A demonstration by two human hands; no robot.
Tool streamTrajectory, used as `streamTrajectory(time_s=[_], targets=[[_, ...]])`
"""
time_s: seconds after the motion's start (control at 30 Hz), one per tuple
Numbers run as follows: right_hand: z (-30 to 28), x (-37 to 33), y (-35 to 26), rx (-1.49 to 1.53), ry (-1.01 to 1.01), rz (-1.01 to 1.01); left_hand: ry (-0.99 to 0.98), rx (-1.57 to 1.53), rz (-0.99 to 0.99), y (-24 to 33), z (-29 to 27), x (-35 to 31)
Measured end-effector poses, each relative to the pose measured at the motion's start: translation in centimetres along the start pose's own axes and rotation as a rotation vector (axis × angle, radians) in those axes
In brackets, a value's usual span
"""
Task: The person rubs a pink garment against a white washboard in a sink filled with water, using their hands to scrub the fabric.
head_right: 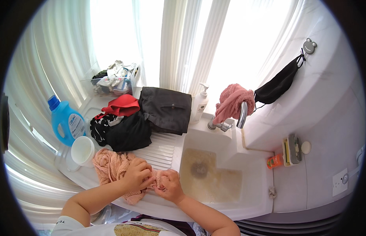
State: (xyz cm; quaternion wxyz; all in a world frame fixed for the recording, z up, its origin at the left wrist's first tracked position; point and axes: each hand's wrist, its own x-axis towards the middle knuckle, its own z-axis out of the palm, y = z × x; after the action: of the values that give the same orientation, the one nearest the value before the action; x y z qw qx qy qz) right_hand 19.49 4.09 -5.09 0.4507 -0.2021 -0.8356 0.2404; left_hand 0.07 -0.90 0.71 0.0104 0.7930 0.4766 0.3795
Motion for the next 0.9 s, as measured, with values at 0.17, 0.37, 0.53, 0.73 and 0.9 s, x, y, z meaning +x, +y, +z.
streamTrajectory(time_s=[0.17,0.37,0.53,0.73,0.9], targets=[[3.3,3.7,6.8,-0.241,0.046,0.086,-0.059,0.165,-0.578,-5.2,5.1,3.0],[3.1,5.4,5.4,-0.325,-0.057,0.477,-0.048,0.078,-0.565,-4.9,3.8,2.6],[-0.2,-1.0,1.5,-0.108,-0.145,-0.1,-0.009,0.017,0.005,-0.4,-0.1,-0.4],[2.6,3.6,8.4,-0.427,-0.111,0.011,0.026,0.172,-0.556,-6.1,5.3,3.6],[1.3,5.3,4.9,-0.236,-0.12,0.317,-0.003,0.2,-0.479,-4.8,3.7,2.4]])
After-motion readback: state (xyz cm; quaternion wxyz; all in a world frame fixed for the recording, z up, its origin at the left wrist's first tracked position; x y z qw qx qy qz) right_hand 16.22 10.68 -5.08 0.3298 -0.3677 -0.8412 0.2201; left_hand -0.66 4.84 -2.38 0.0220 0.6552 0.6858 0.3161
